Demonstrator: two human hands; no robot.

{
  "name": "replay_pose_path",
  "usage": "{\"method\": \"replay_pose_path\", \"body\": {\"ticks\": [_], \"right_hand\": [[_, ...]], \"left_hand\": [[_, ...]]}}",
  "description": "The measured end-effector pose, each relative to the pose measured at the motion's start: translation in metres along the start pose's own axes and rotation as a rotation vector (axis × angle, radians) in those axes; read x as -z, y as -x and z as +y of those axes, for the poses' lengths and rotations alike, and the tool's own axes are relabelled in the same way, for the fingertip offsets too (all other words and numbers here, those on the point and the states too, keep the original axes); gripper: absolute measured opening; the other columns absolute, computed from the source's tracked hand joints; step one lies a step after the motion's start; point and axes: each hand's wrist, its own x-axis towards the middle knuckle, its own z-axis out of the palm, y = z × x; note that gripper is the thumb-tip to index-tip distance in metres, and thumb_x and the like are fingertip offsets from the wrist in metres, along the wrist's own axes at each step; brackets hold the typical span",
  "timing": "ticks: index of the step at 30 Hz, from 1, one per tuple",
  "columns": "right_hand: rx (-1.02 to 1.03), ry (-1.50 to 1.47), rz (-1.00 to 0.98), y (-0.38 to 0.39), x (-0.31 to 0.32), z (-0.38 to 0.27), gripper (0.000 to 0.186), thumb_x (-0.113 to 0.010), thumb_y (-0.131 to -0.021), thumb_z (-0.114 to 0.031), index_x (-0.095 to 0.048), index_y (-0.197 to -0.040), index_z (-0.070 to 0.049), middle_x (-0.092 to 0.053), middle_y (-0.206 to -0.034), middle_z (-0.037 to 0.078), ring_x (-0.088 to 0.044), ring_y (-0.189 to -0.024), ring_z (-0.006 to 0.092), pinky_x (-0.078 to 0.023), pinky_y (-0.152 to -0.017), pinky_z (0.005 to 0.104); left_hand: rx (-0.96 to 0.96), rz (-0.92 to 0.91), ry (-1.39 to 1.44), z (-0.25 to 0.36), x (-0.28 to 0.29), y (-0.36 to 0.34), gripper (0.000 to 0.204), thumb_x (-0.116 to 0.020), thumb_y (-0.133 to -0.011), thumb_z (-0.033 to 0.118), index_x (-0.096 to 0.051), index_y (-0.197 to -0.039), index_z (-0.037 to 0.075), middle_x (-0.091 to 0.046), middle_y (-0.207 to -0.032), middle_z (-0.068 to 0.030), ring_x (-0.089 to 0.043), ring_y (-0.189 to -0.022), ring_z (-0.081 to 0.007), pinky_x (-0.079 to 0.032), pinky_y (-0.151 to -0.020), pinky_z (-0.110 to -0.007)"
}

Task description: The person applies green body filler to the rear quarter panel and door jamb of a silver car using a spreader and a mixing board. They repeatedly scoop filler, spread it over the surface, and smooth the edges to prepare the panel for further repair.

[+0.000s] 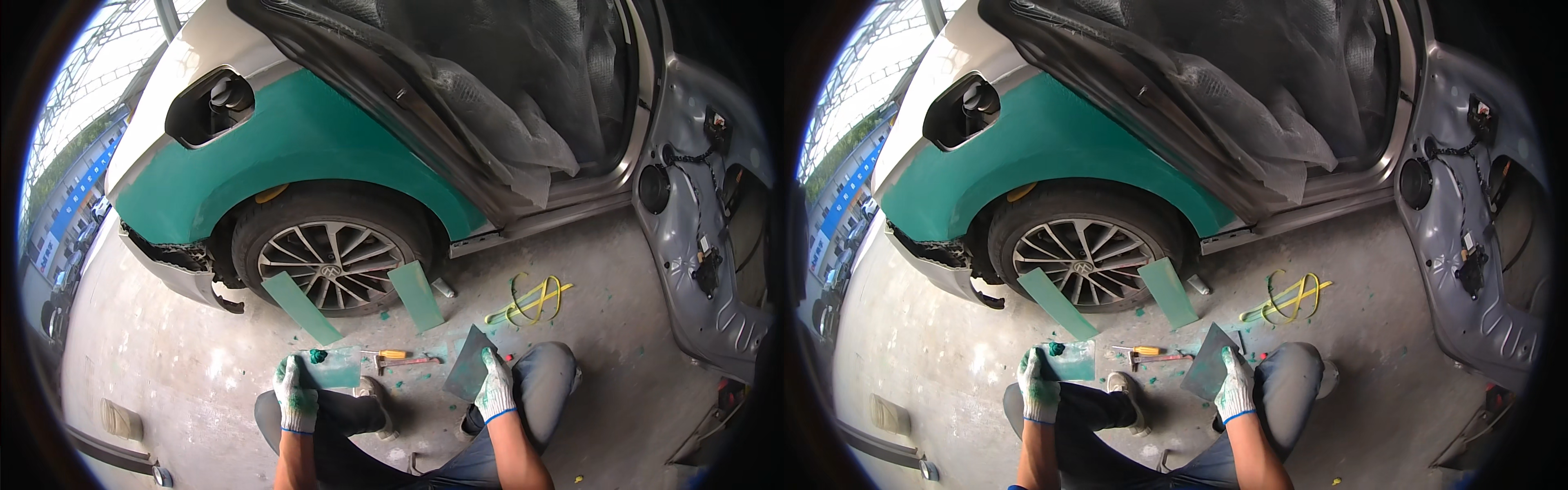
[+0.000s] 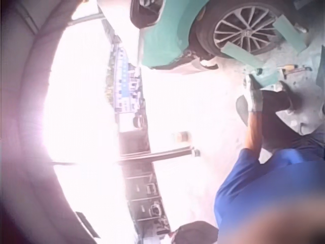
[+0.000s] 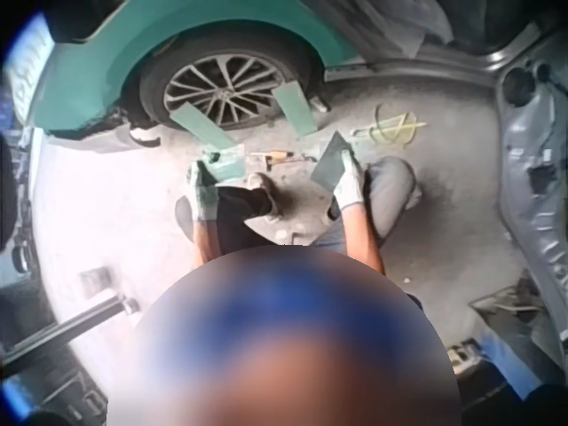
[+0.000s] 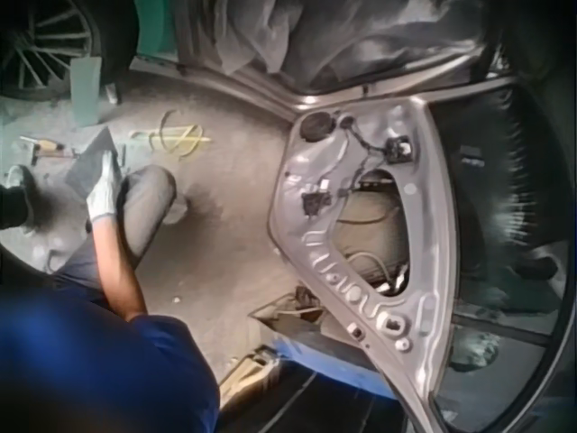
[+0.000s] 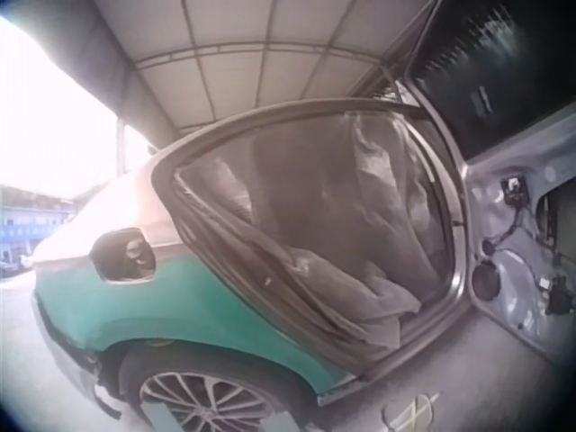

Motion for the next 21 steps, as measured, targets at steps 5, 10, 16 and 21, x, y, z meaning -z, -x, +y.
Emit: {"method": "replay_pose_path", "body": {"ticks": [5, 10, 16, 21], "right_hand": [[0.008, -0.028, -0.015, 0.007, -0.004, -0.003, 0.043, -0.074, -0.091, -0.027, -0.062, -0.126, -0.006, -0.061, -0.124, 0.01, -0.06, -0.109, 0.0275, -0.053, -0.091, 0.0473], [0.053, -0.024, -0.026, -0.002, 0.009, 0.0, 0.04, -0.074, -0.09, -0.028, -0.064, -0.122, -0.006, -0.063, -0.117, 0.009, -0.061, -0.102, 0.0255, -0.054, -0.084, 0.044], [0.065, -0.023, 0.03, -0.014, 0.021, 0.0, 0.035, -0.067, -0.094, -0.025, -0.063, -0.124, -0.007, -0.066, -0.111, 0.01, -0.064, -0.094, 0.0278, -0.056, -0.079, 0.045], [0.067, -0.043, -0.025, -0.016, 0.028, -0.001, 0.039, -0.069, -0.093, -0.026, -0.061, -0.125, -0.006, -0.063, -0.116, 0.01, -0.062, -0.101, 0.0277, -0.055, -0.084, 0.0468]], "left_hand": [[0.023, -0.078, -0.039, 0.0, -0.021, 0.01, 0.023, -0.056, -0.099, 0.017, -0.065, -0.103, -0.004, -0.072, -0.098, -0.0159, -0.067, -0.09, -0.0249, -0.052, -0.089, -0.034], [0.042, -0.134, 0.028, -0.018, -0.015, -0.004, 0.023, -0.06, -0.098, 0.018, -0.065, -0.104, -0.003, -0.071, -0.099, -0.0144, -0.067, -0.092, -0.0249, -0.053, -0.089, -0.036], [0.059, -0.186, 0.001, -0.011, -0.045, -0.006, 0.021, -0.062, -0.098, 0.02, -0.066, -0.106, 0.001, -0.069, -0.095, -0.0059, -0.065, -0.084, -0.0165, -0.053, -0.078, -0.03], [0.078, -0.214, -0.033, -0.008, -0.057, -0.012, 0.02, -0.062, -0.097, 0.019, -0.065, -0.105, 0.002, -0.069, -0.094, -0.0057, -0.065, -0.082, -0.0157, -0.053, -0.076, -0.029]]}}
